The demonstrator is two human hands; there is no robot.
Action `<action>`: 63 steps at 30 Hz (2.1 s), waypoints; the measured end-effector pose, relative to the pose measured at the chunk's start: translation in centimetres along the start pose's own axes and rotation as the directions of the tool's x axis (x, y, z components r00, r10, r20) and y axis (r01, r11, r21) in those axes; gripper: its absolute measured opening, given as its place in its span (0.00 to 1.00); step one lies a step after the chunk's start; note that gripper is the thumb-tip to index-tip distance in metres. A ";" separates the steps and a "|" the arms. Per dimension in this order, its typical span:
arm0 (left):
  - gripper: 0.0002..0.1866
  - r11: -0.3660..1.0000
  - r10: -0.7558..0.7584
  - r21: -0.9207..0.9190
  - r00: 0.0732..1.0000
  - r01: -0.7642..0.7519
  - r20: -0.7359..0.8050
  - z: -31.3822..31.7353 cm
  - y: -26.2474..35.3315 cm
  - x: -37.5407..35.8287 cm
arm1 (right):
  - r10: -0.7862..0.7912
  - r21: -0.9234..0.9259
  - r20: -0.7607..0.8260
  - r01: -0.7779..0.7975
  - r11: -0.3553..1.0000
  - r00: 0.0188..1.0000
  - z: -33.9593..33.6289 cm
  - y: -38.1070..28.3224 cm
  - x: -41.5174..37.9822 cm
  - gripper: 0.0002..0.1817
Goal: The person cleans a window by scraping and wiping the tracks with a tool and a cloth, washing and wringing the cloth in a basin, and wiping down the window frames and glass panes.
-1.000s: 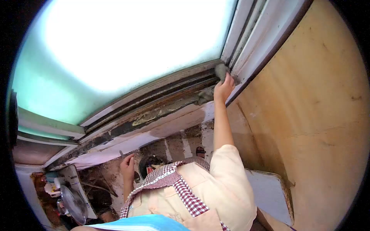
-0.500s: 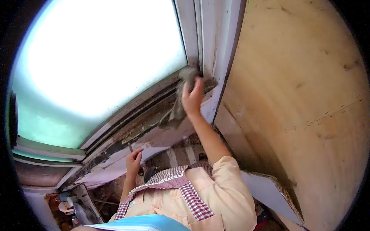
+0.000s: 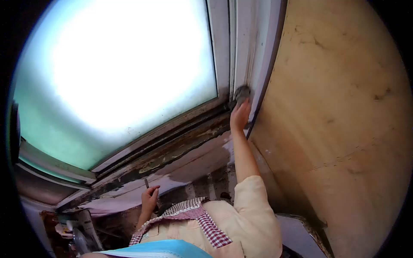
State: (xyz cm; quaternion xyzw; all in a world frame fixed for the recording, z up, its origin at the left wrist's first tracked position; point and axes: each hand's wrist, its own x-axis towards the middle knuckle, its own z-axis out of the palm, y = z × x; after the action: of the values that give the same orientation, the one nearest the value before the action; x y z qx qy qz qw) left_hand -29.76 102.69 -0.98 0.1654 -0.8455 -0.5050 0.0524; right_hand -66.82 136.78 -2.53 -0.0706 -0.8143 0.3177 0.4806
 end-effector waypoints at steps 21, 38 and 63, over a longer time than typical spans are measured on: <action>0.10 0.992 0.121 -0.030 0.986 -0.125 -0.117 -0.2 0.7 2.8 | -0.549 -0.168 -0.335 0.525 0.835 0.766 -7.6 -16.7 24.2 0.29; 0.12 0.988 0.017 -0.144 0.978 -0.048 -0.207 -0.4 -2.1 2.1 | -0.618 -0.444 -0.130 0.511 0.736 0.776 -3.6 -12.9 15.1 0.24; 0.11 0.997 -0.054 -0.068 0.978 0.041 -0.201 -0.9 -3.9 0.3 | -0.307 0.135 0.638 0.289 0.948 0.706 -1.3 -18.4 -12.3 0.19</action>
State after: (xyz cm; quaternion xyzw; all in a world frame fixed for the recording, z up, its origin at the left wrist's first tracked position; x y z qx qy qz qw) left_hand -28.95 100.14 -3.92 0.2345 -0.8150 -0.5134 0.1311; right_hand -55.76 117.74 -0.38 0.1827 -0.9266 0.2506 0.2127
